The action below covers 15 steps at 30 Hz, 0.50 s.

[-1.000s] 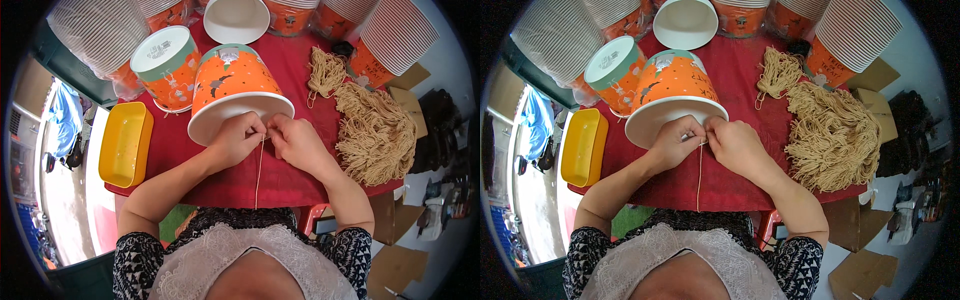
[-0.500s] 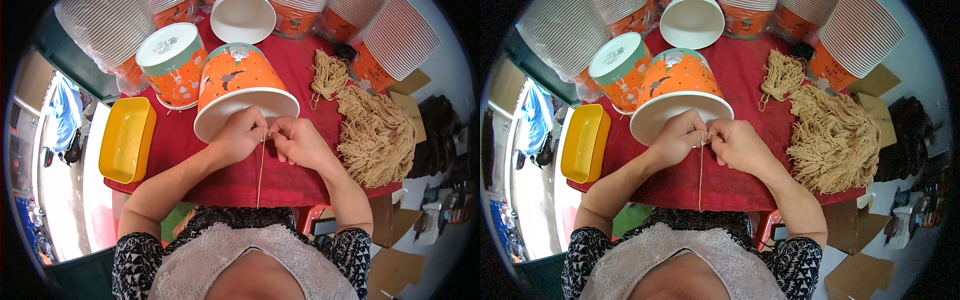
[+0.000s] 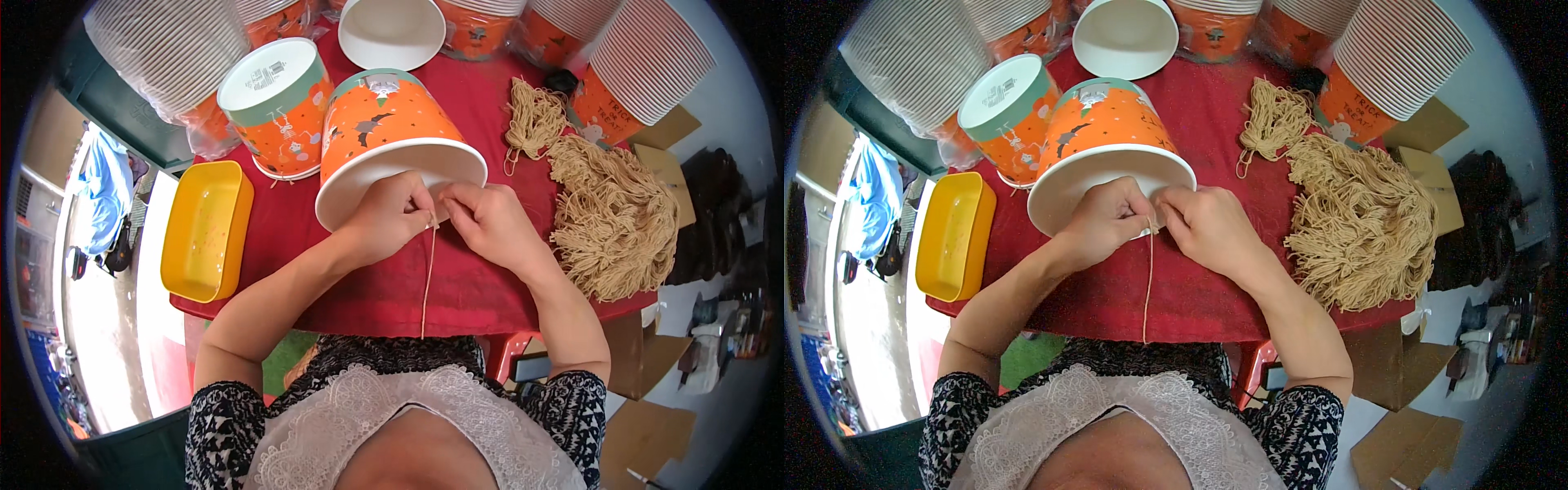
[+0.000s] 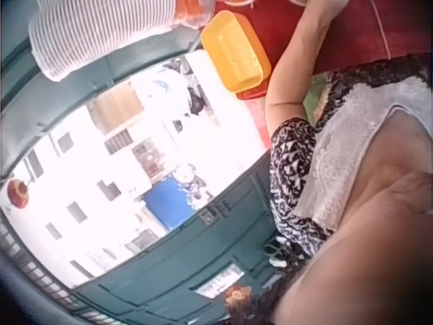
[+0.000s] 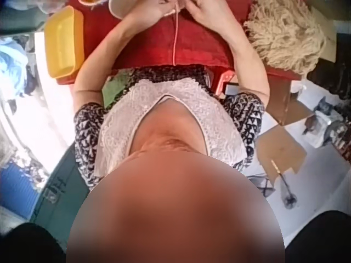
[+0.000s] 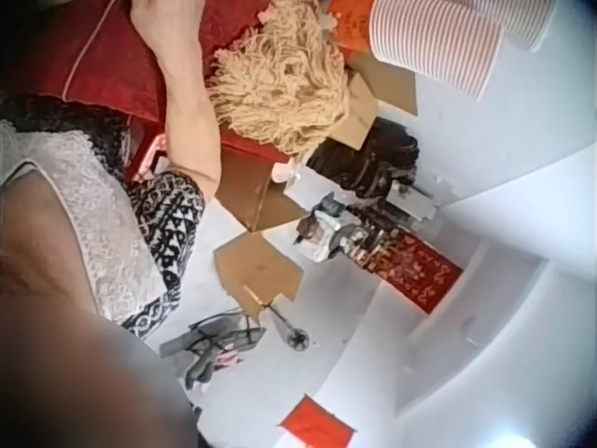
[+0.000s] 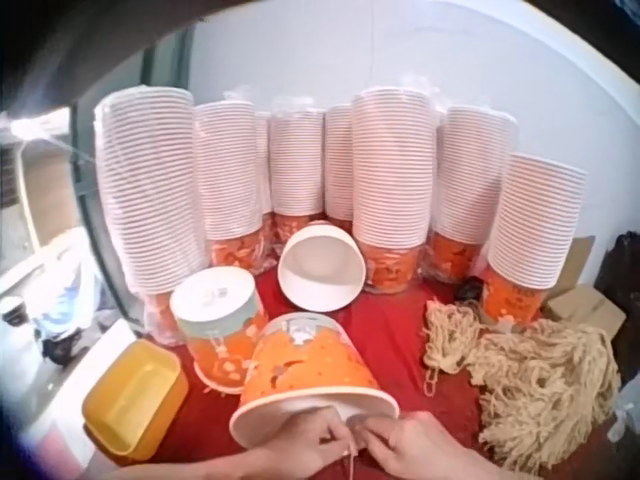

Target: Attaching and knotting strings onto paper buckets for packaging.

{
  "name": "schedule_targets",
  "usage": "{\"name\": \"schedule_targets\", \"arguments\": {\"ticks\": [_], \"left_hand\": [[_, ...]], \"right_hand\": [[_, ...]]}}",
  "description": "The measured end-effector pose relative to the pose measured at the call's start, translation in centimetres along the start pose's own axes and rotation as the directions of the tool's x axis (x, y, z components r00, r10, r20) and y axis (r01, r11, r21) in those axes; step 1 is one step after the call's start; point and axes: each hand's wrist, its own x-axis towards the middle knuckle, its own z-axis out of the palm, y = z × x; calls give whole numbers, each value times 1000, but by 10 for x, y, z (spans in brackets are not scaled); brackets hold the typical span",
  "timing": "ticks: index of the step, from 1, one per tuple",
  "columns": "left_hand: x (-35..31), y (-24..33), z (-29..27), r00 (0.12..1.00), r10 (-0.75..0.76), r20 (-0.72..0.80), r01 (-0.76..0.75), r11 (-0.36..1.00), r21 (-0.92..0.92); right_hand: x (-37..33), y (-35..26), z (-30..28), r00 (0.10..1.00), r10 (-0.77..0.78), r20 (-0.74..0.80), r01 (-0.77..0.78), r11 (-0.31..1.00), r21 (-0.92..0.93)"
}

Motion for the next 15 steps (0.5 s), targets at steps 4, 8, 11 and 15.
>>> {"name": "schedule_targets", "arguments": {"ticks": [4, 8, 11, 15], "left_hand": [[-2, 12, 2, 999, 3, -42, 3, 990, 142], [-1, 6, 9, 995, 63, -75, -52, 988, 143], [0, 5, 14, 991, 91, -100, -76, 987, 145], [4, 6, 21, 977, 170, -131, -143, 970, 198]], "right_hand": [[0, 7, 4, 991, -58, -118, 46, 994, -97], [1, 8, 1, 987, -81, -142, 59, 986, -153], [3, 12, 0, 981, -120, -152, 98, 985, -146], [6, 19, -2, 976, -163, -147, 137, 975, -172]]}}
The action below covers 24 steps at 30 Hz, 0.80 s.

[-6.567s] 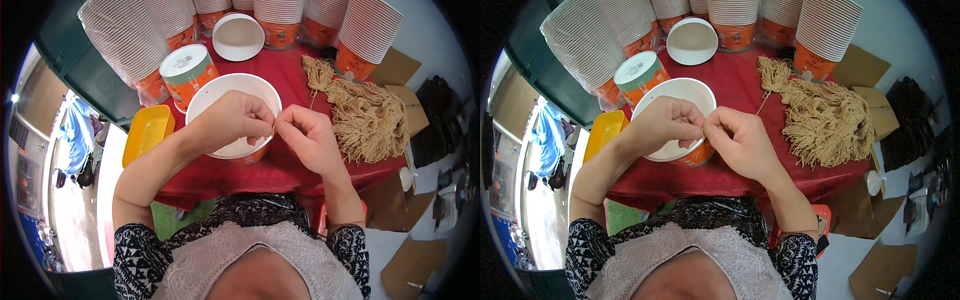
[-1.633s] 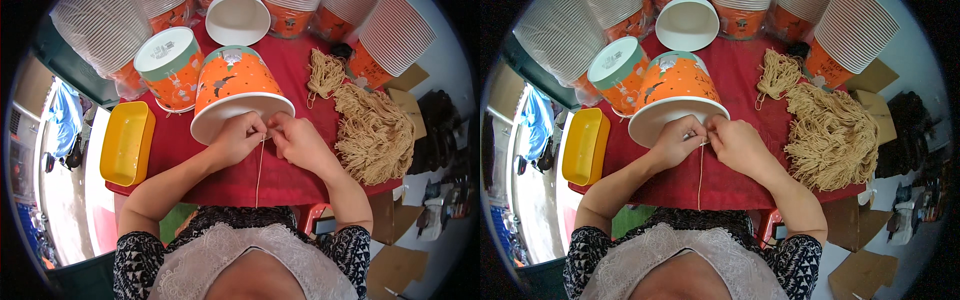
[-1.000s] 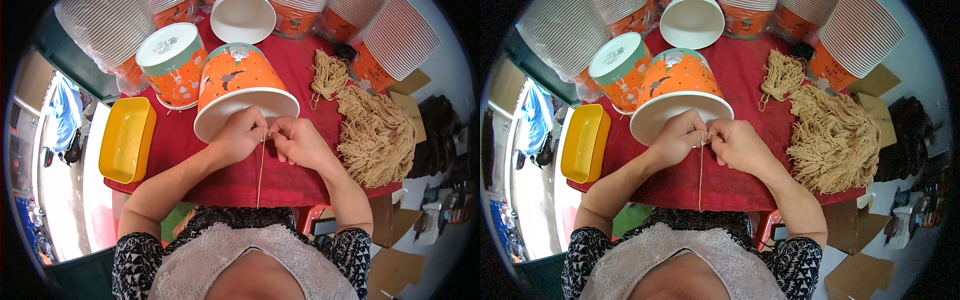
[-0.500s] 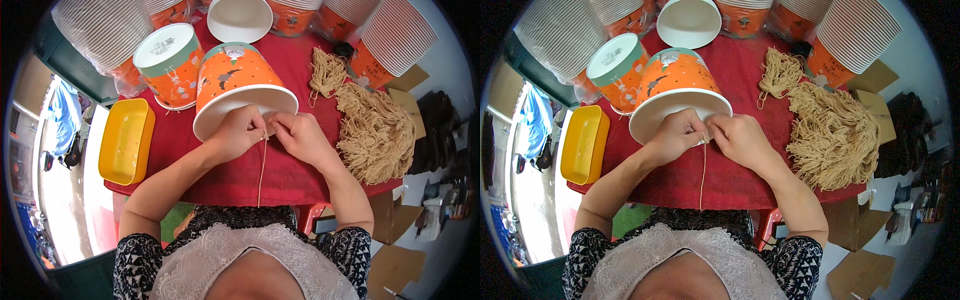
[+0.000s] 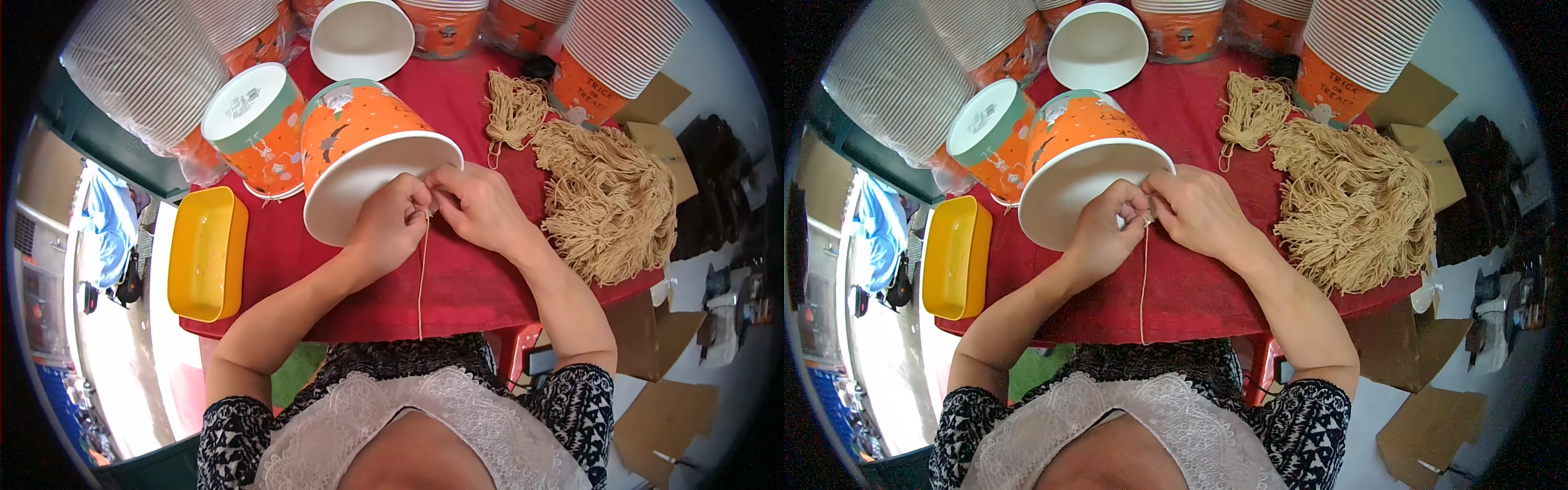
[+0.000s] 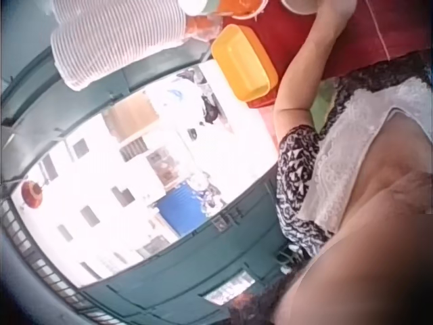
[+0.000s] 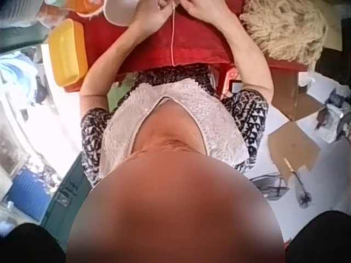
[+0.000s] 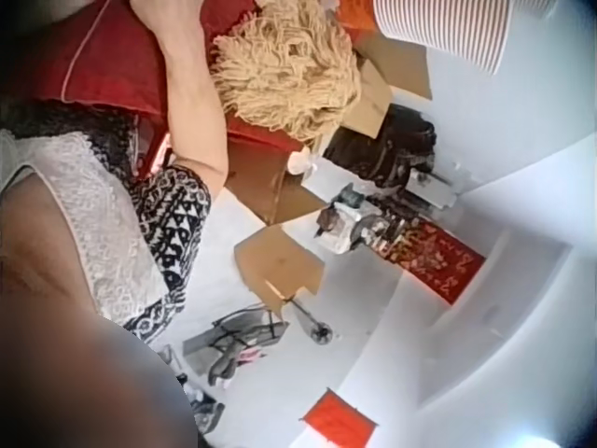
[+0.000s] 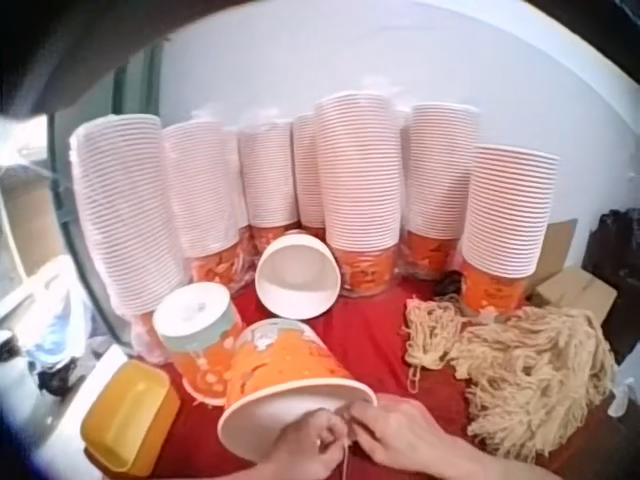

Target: Attaching and knotting strings onto paper buckets for packaging.

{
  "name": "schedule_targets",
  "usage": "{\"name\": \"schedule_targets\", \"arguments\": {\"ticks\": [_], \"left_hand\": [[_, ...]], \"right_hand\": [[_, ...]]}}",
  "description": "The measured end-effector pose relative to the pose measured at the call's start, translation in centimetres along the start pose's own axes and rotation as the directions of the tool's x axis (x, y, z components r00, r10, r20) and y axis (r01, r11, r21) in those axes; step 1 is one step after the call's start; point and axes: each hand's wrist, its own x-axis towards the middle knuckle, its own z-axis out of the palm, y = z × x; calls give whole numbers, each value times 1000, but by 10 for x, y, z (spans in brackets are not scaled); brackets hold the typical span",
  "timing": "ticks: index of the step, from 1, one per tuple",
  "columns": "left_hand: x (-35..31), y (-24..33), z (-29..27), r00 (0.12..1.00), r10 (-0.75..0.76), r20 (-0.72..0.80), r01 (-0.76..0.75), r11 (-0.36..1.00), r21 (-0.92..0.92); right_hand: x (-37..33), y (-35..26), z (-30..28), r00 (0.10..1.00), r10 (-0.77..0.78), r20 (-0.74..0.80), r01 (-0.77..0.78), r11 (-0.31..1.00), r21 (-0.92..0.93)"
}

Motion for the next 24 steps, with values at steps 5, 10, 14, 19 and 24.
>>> {"name": "schedule_targets", "arguments": {"ticks": [5, 10, 14, 19, 24], "left_hand": [[9, 2, 6, 981, 189, -39, -166, 930, 328], [17, 2, 8, 955, 297, 21, -269, 832, 486], [15, -5, 7, 946, 320, 59, -287, 738, 610], [18, -4, 8, 955, 292, 48, -242, 678, 694], [17, -5, 8, 956, 291, 26, -224, 673, 705]], "right_hand": [[-2, 8, -3, 1000, 9, 18, -9, 1000, -15], [-1, 17, -3, 999, 52, -4, -52, 999, 17], [-1, 21, 3, 997, 82, -13, -81, 993, 92], [-2, 23, 3, 995, 94, -18, -92, 992, 88], [0, 23, 3, 991, 134, 18, -135, 983, 122]]}}
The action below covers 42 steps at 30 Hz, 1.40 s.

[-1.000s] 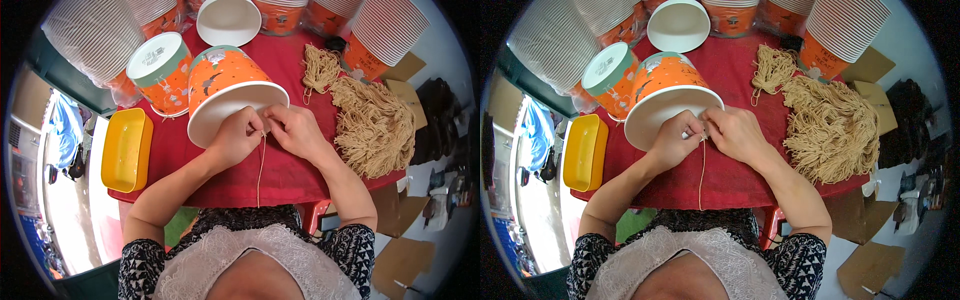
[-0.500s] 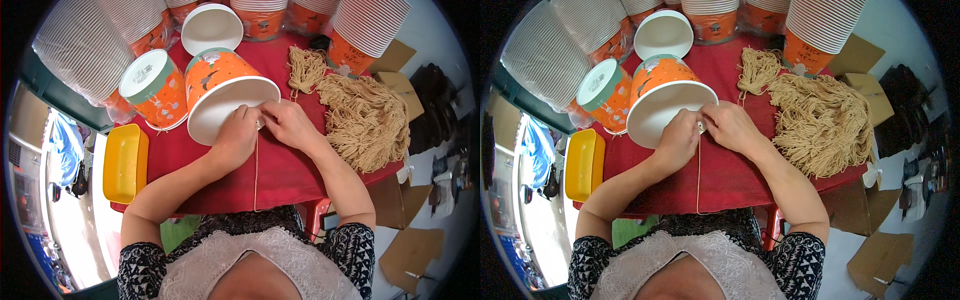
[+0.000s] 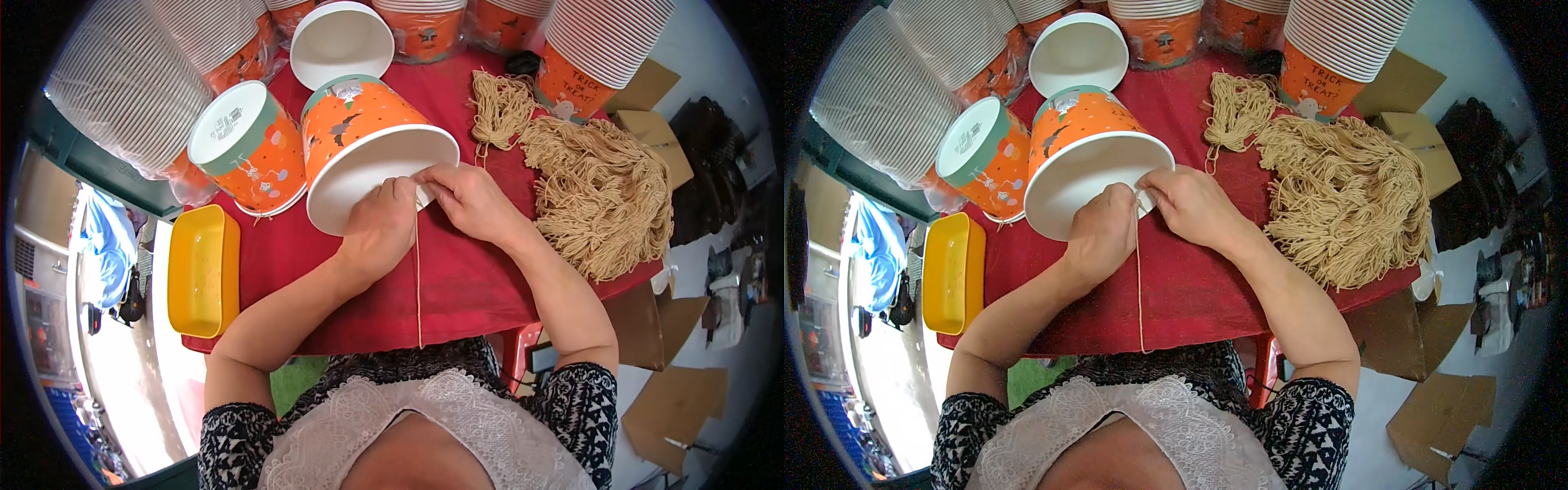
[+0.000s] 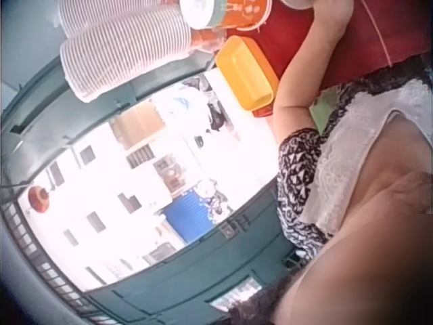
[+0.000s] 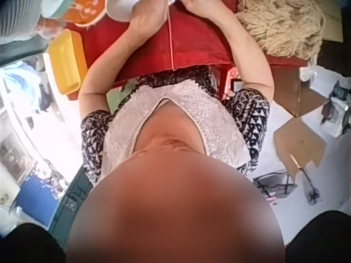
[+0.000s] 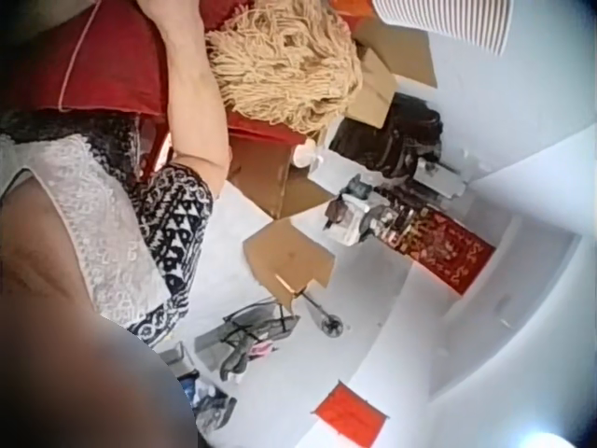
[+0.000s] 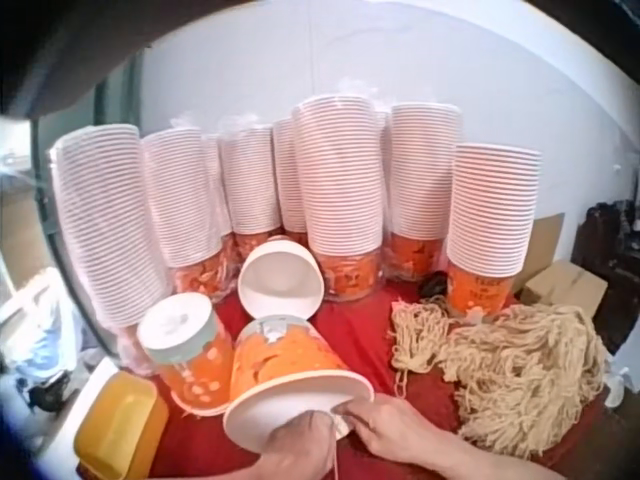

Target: Attaching and knotting strings onto paper buckets for packaging.

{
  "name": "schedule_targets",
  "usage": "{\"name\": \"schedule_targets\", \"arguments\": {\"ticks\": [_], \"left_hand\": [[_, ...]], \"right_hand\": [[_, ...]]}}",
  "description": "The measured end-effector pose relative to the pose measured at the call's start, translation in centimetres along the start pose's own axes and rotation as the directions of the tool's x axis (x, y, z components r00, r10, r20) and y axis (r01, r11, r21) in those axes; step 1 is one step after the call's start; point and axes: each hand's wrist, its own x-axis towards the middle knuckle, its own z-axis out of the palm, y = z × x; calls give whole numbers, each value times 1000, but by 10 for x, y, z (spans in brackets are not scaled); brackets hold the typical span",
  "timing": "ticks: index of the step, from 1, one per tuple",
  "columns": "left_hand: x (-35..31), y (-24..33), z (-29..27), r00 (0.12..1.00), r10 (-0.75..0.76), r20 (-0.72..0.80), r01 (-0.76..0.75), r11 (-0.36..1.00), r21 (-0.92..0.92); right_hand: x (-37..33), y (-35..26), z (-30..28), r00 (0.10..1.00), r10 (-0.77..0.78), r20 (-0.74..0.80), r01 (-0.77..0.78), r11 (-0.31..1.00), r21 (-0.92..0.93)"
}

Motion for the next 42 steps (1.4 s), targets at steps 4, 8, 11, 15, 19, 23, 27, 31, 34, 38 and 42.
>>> {"name": "schedule_targets", "arguments": {"ticks": [4, 8, 11, 15, 19, 23, 27, 31, 34, 38, 42], "left_hand": [[-1, 0, 0, 1000, 3, -12, -4, 999, -38], [-2, -1, 0, 999, 28, -44, -31, 997, -66], [-3, -3, 1, 998, 40, -48, -43, 996, -80], [-4, -5, 2, 998, 42, -39, -45, 996, -83], [0, -2, -3, 998, -57, -35, 49, 977, -208], [2, -6, -9, 969, -228, 95, 247, 889, -384], [3, -9, -8, 963, -247, 104, 268, 881, -389], [4, -14, -3, 971, -239, 26, 233, 909, -345], [6, -12, -4, 969, -248, 15, 240, 920, -311], [9, -9, -18, 906, -332, 261, 422, 757, -500], [7, -17, -3, 954, -240, 179, 289, 587, -756]], "right_hand": [[0, 1, 0, 999, -3, 35, 1, 997, 72], [-1, -2, 4, 1000, -28, 7, 27, 992, 120], [-1, -6, 4, 999, -42, 25, 39, 994, 99], [-1, -3, 2, 997, -7, 73, 0, 995, 99], [-3, -1, -2, 993, 66, 97, -81, 984, 160], [0, -7, -11, 968, 115, 225, -158, 970, 185], [0, -2, -16, 950, 52, 309, -130, 963, 237], [-2, -2, -19, 934, -33, 355, 5, 997, 81], [-5, -2, -16, 953, -76, 294, 73, 997, 21], [-4, -4, -18, 955, -67, 288, 77, 997, -21], [-4, 3, -16, 948, -65, 311, 78, 997, -29]]}}
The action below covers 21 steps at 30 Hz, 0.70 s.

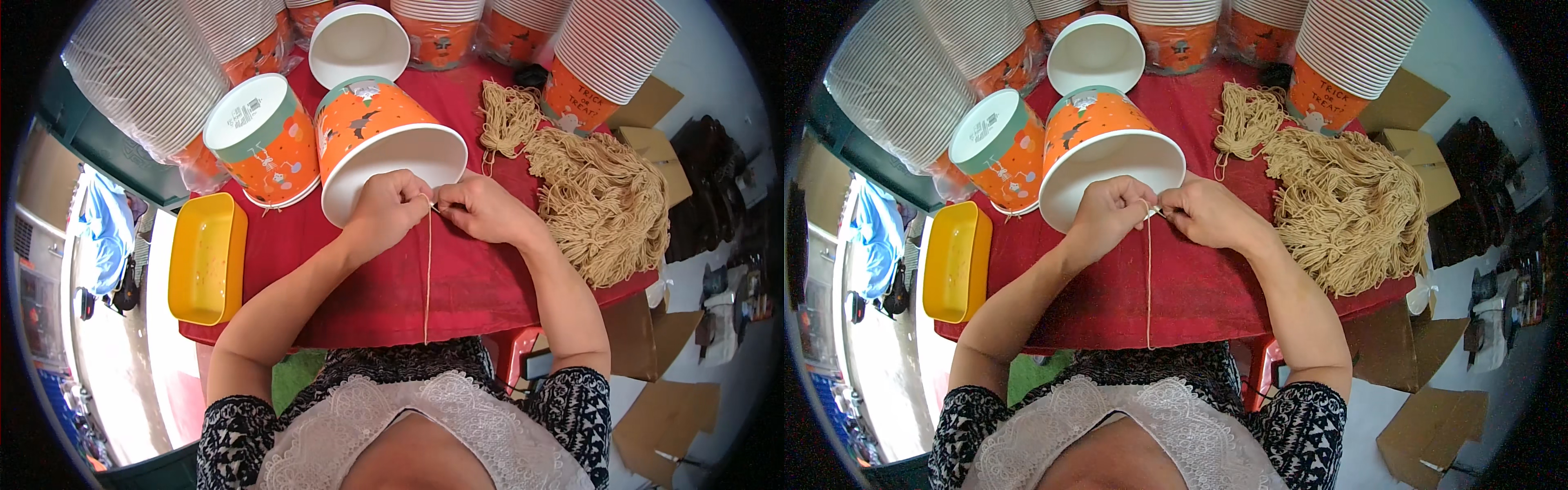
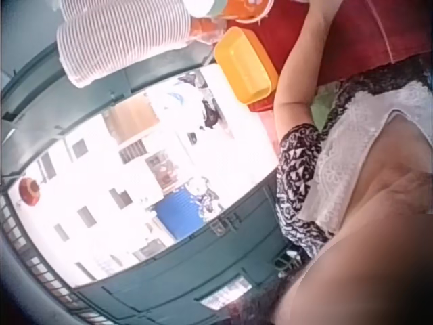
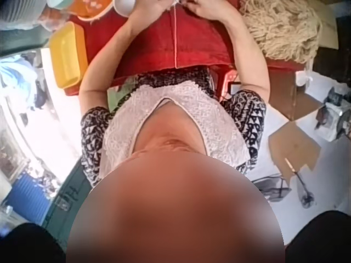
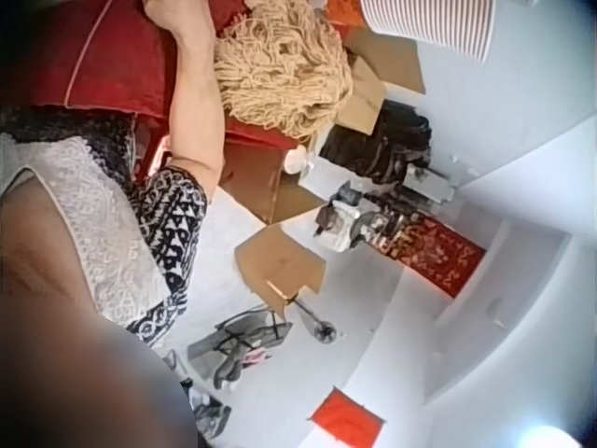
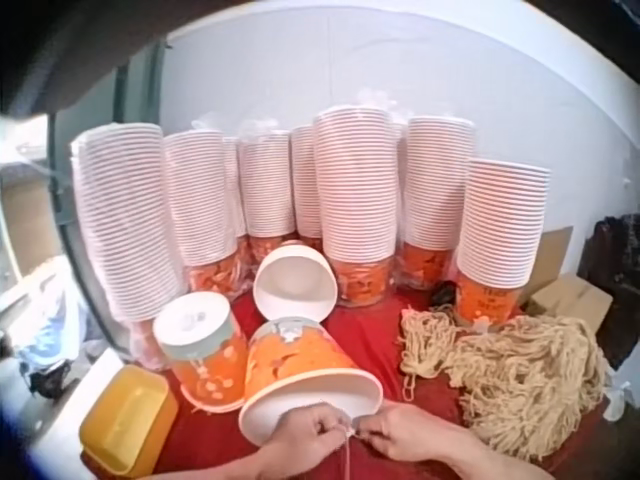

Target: Attaching and knotting strings onto paper buckets for packaging.

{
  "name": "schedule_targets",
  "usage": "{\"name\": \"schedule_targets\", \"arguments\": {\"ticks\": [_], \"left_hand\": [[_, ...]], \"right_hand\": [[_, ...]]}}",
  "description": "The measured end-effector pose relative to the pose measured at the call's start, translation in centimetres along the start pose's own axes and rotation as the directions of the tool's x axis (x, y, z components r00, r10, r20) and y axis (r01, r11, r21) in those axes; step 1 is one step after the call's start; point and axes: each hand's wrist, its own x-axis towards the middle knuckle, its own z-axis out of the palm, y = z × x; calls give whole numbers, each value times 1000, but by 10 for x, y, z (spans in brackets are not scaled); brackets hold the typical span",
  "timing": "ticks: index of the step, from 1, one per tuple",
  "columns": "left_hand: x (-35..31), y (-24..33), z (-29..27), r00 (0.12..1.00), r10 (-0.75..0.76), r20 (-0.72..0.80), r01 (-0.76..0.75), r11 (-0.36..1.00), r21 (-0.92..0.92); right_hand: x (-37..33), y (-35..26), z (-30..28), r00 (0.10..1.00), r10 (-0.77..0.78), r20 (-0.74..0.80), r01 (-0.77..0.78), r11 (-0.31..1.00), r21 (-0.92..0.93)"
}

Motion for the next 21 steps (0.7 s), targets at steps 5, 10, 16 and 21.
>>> {"name": "schedule_targets", "arguments": {"ticks": [5, 10, 16, 21], "left_hand": [[5, 13, -2, 965, -217, 148, 234, 965, -114], [8, -7, 5, 987, -132, 88, 125, 989, 83], [3, -3, 8, 995, -61, 76, 43, 975, 220], [-4, -2, 18, 986, 168, 11, -158, 899, 408]], "right_hand": [[0, 2, 0, 1000, -4, -10, 5, 1000, 19], [2, 0, -4, 999, 35, 27, -37, 996, 80], [3, 3, 0, 996, 88, 18, -89, 987, 134], [2, 1, 3, 990, 140, -5, -137, 978, 160]]}}
